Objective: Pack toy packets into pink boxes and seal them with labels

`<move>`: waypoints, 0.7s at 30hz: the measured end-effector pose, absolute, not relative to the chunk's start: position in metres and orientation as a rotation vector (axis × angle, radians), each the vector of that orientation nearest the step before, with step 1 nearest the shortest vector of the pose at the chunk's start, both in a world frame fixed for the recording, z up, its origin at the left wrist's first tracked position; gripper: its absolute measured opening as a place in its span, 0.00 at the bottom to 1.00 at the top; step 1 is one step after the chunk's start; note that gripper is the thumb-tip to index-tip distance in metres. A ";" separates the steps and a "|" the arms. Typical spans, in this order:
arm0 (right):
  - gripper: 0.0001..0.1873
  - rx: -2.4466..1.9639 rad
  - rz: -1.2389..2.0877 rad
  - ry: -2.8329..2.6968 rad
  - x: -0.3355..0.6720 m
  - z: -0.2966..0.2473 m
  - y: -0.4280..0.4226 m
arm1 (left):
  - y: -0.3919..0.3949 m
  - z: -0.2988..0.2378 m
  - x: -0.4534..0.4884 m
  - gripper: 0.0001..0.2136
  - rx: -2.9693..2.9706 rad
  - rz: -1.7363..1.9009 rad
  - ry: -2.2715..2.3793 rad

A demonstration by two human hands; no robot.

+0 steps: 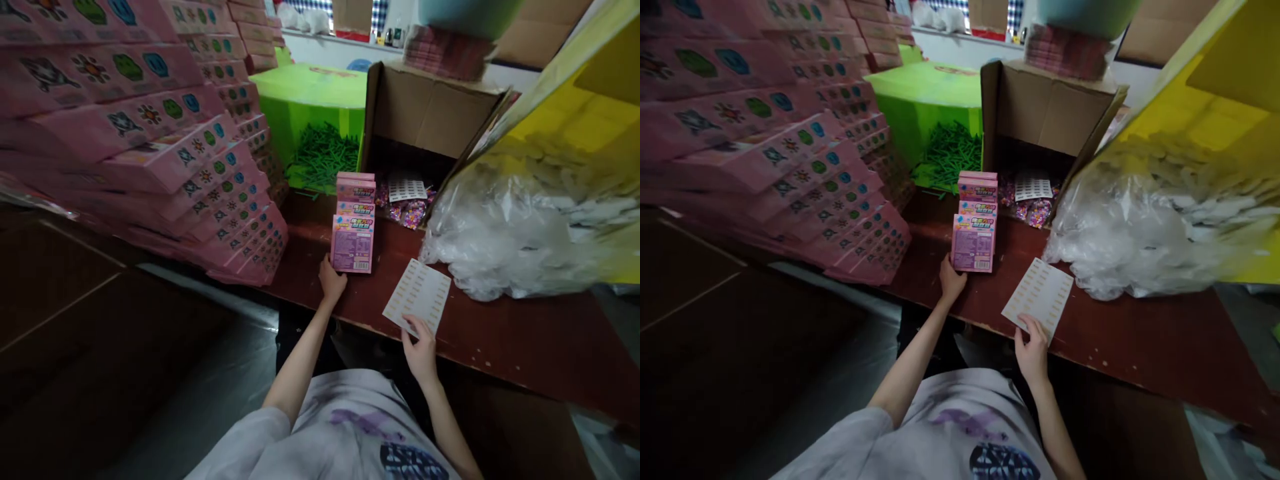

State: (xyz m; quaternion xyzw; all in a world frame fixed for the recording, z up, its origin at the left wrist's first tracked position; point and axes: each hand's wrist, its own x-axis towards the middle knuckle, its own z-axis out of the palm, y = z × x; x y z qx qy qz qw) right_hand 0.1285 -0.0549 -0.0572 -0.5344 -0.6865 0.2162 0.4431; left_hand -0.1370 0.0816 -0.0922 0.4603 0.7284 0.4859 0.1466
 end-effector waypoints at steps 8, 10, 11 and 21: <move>0.49 -1.296 0.841 -1.494 0.021 -0.066 0.112 | 0.097 -0.091 -0.165 0.42 1.317 1.335 2.027; 0.61 -1.366 0.969 -1.452 -0.001 -0.063 0.147 | 0.103 -0.090 -0.172 0.42 1.353 1.315 1.993; 0.63 -1.388 1.051 -1.431 -0.007 -0.061 0.161 | 0.106 -0.090 -0.175 0.43 1.373 1.305 1.974; 0.60 -1.117 1.021 -1.503 -0.020 -0.073 0.193 | 0.132 -0.089 -0.192 0.43 1.483 1.340 1.959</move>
